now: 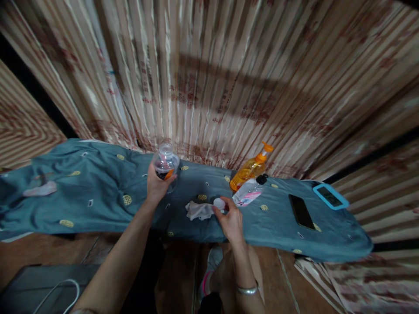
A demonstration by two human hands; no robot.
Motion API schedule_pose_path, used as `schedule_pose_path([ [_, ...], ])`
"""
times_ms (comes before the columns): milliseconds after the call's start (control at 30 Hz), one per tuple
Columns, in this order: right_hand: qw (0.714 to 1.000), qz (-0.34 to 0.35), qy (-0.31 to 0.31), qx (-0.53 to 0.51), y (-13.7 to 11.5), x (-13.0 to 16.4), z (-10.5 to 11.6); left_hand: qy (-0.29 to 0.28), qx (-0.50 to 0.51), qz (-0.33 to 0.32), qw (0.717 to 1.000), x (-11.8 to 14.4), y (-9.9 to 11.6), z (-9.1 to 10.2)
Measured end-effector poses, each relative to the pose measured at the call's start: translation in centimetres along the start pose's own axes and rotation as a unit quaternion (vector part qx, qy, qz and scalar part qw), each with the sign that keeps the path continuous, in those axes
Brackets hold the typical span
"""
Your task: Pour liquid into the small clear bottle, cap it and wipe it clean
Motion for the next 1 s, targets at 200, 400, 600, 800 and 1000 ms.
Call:
schedule_pose_path([
  [200,0.992,0.121,-0.01,-0.043,-7.5,-3.6,-0.7,-0.036,-0.044,-0.125,0.991,2.8,2.1,-1.5],
  [400,0.981,0.18,-0.062,-0.044,-12.7,-7.0,-0.2,-0.043,-0.087,-0.15,0.984,4.2,2.8,-2.4],
  [600,0.965,0.182,-0.097,-0.162,-12.8,-7.4,0.2,-0.044,-0.122,-0.151,0.98,4.1,3.2,-2.4],
  [800,0.969,0.193,-0.101,-0.117,-12.2,-7.7,0.8,-0.084,-0.126,-0.161,0.975,4.2,3.7,-3.3],
  [1000,0.964,0.198,-0.134,-0.115,-11.3,-7.6,0.4,-0.111,-0.138,-0.166,0.97,4.3,3.5,-3.3],
])
Point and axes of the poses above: each hand's wrist, its own x-axis away from the middle knuckle, its own z-axis out of the back of the hand, y = z × x, the point moved 6 cm from there along -x, towards the middle knuckle, and after that the axes turned 2 degrees about z, right-handed, at the moved point
